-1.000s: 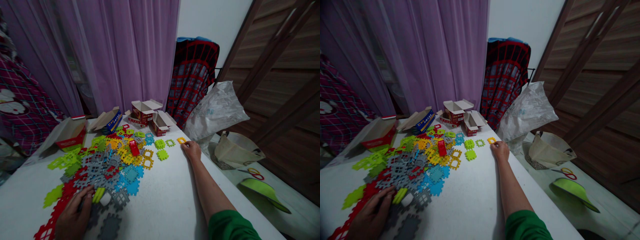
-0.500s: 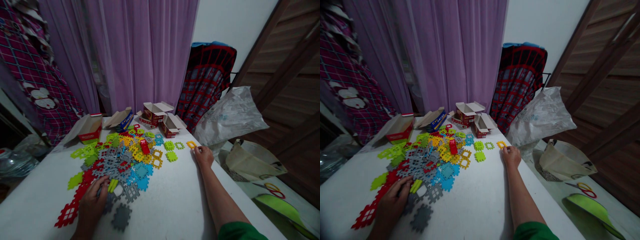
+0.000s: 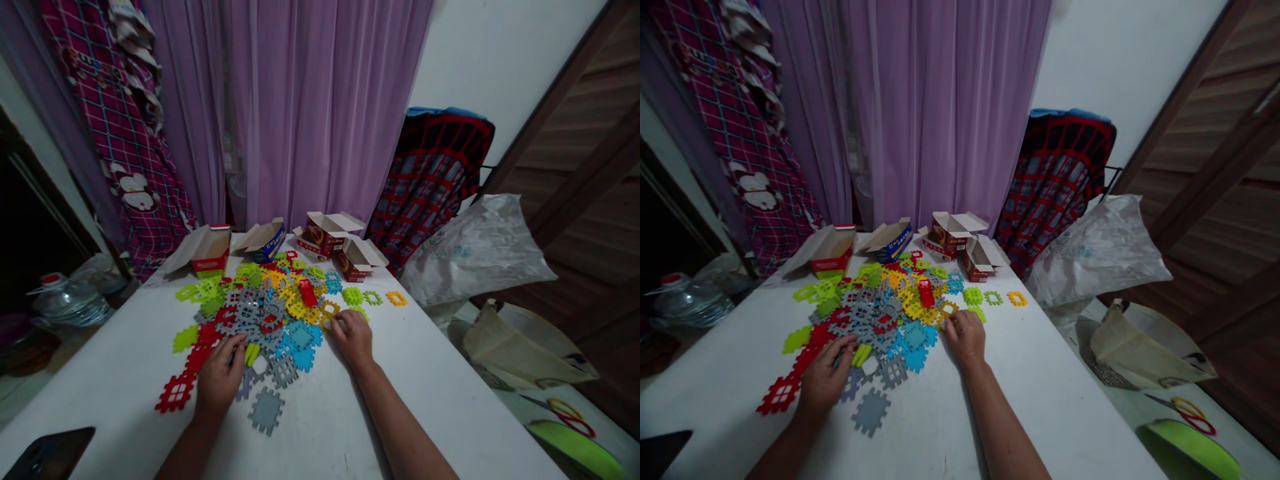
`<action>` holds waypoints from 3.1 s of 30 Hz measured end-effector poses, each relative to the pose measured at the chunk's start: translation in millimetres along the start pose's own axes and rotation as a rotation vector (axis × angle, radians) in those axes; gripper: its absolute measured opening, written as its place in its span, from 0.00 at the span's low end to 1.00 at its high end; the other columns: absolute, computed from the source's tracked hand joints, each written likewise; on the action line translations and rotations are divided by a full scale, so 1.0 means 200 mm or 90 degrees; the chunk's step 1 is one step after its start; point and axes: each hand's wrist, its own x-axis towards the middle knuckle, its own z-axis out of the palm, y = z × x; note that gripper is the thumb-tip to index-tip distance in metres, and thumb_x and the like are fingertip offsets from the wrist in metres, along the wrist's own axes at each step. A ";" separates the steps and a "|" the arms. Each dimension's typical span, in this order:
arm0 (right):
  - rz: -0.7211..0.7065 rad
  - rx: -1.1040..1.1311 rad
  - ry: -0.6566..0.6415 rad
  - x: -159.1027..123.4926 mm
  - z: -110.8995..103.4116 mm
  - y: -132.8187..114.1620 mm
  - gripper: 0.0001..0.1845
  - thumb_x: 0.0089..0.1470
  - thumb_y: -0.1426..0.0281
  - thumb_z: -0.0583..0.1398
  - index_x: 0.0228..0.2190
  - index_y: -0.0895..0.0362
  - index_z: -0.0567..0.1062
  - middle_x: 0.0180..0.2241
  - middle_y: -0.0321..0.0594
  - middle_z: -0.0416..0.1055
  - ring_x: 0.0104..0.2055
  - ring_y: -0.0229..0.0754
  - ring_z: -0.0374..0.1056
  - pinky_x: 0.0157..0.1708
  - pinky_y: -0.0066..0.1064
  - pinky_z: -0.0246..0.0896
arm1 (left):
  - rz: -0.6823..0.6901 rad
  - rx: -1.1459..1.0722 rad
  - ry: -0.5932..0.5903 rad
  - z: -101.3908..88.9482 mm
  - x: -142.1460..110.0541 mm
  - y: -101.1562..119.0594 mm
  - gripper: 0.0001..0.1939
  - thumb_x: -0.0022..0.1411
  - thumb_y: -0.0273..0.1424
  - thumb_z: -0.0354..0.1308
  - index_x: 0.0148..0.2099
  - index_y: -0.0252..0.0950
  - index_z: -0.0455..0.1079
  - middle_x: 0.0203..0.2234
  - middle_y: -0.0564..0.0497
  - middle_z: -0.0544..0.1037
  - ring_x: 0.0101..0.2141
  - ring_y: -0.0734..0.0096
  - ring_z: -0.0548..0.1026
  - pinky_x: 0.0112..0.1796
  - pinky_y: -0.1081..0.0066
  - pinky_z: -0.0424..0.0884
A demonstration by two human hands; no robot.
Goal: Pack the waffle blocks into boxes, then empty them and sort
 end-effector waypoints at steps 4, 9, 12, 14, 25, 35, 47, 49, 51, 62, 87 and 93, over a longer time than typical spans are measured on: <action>-0.065 0.006 -0.065 0.00 0.08 -0.15 0.08 0.56 0.67 0.59 0.34 0.54 0.79 0.34 0.41 0.74 0.37 0.43 0.66 0.39 0.32 0.57 | 0.011 -0.017 0.019 0.00 0.00 0.01 0.18 0.63 0.40 0.48 0.42 0.39 0.76 0.36 0.47 0.81 0.38 0.63 0.79 0.41 0.66 0.75; -0.083 -0.052 -0.161 0.06 0.11 -0.28 0.12 0.53 0.65 0.63 0.41 0.53 0.79 0.37 0.42 0.74 0.40 0.46 0.65 0.40 0.34 0.56 | 0.014 -0.019 0.025 0.01 -0.01 0.00 0.16 0.64 0.38 0.48 0.42 0.39 0.76 0.36 0.48 0.81 0.38 0.64 0.79 0.41 0.66 0.75; -0.094 -0.106 -0.210 0.11 0.11 -0.33 0.12 0.53 0.65 0.63 0.40 0.51 0.79 0.38 0.42 0.74 0.41 0.47 0.65 0.39 0.35 0.55 | 0.017 -0.017 0.028 0.01 -0.01 0.00 0.16 0.64 0.38 0.48 0.42 0.40 0.76 0.36 0.48 0.81 0.38 0.64 0.79 0.42 0.66 0.75; -0.101 -0.141 -0.235 0.14 0.12 -0.35 0.09 0.54 0.65 0.62 0.38 0.51 0.80 0.36 0.42 0.74 0.41 0.47 0.65 0.38 0.35 0.54 | 0.017 -0.017 0.029 0.01 -0.01 0.01 0.16 0.64 0.38 0.48 0.42 0.40 0.76 0.36 0.48 0.81 0.38 0.64 0.79 0.42 0.65 0.75; -0.030 -0.017 -0.092 0.07 0.07 -0.28 0.13 0.58 0.66 0.56 0.35 0.55 0.81 0.34 0.43 0.77 0.37 0.43 0.68 0.39 0.33 0.57 | 0.019 -0.019 0.028 0.01 -0.01 0.02 0.15 0.64 0.37 0.48 0.43 0.39 0.76 0.37 0.48 0.81 0.39 0.65 0.79 0.42 0.66 0.75; 0.463 0.347 -0.167 -0.05 -0.06 -0.10 0.20 0.45 0.55 0.55 0.19 0.58 0.77 0.21 0.39 0.74 0.24 0.40 0.66 0.26 0.29 0.58 | 0.016 -0.008 0.020 0.01 0.00 0.00 0.17 0.63 0.39 0.48 0.43 0.39 0.76 0.36 0.47 0.81 0.38 0.64 0.79 0.41 0.66 0.75; 0.337 0.030 -0.183 -0.15 -0.16 -0.11 0.16 0.52 0.64 0.54 0.38 0.55 0.77 0.34 0.40 0.77 0.34 0.42 0.71 0.34 0.30 0.60 | 0.001 -0.006 0.014 0.01 0.00 0.00 0.17 0.62 0.39 0.48 0.43 0.39 0.76 0.36 0.47 0.81 0.37 0.64 0.79 0.41 0.66 0.75; 0.298 0.018 -0.181 -0.16 -0.16 -0.12 0.15 0.51 0.65 0.54 0.39 0.55 0.75 0.38 0.40 0.76 0.36 0.42 0.71 0.36 0.30 0.61 | -0.001 -0.003 0.015 0.01 0.00 0.00 0.17 0.62 0.40 0.48 0.43 0.40 0.76 0.36 0.48 0.81 0.37 0.64 0.79 0.41 0.66 0.75; 0.254 0.018 -0.182 -0.16 -0.15 -0.12 0.16 0.50 0.67 0.55 0.41 0.55 0.74 0.41 0.40 0.75 0.37 0.41 0.71 0.38 0.30 0.62 | 0.001 0.000 0.015 0.00 0.00 0.01 0.17 0.63 0.40 0.48 0.43 0.40 0.76 0.36 0.48 0.81 0.37 0.64 0.79 0.41 0.67 0.74; 0.224 -0.100 -0.229 -0.15 -0.14 -0.19 0.17 0.52 0.57 0.59 0.40 0.54 0.72 0.44 0.43 0.72 0.45 0.45 0.69 0.37 0.31 0.60 | 0.010 -0.014 0.012 -0.01 0.01 0.02 0.17 0.63 0.39 0.48 0.43 0.39 0.76 0.37 0.48 0.81 0.38 0.64 0.79 0.42 0.67 0.74; 0.241 -0.123 -0.139 -0.18 -0.16 -0.13 0.16 0.53 0.57 0.59 0.37 0.54 0.76 0.40 0.41 0.73 0.42 0.43 0.69 0.34 0.29 0.59 | 0.004 -0.013 0.002 -0.01 0.01 0.04 0.17 0.63 0.40 0.48 0.43 0.39 0.76 0.36 0.48 0.81 0.38 0.64 0.79 0.42 0.67 0.74; 0.395 -0.156 -0.024 -0.14 -0.31 0.18 0.22 0.52 0.55 0.57 0.41 0.57 0.77 0.43 0.45 0.73 0.40 0.46 0.70 0.36 0.35 0.62 | 0.009 0.001 0.009 -0.01 0.01 0.00 0.17 0.62 0.41 0.49 0.42 0.41 0.76 0.36 0.48 0.81 0.37 0.63 0.79 0.40 0.68 0.75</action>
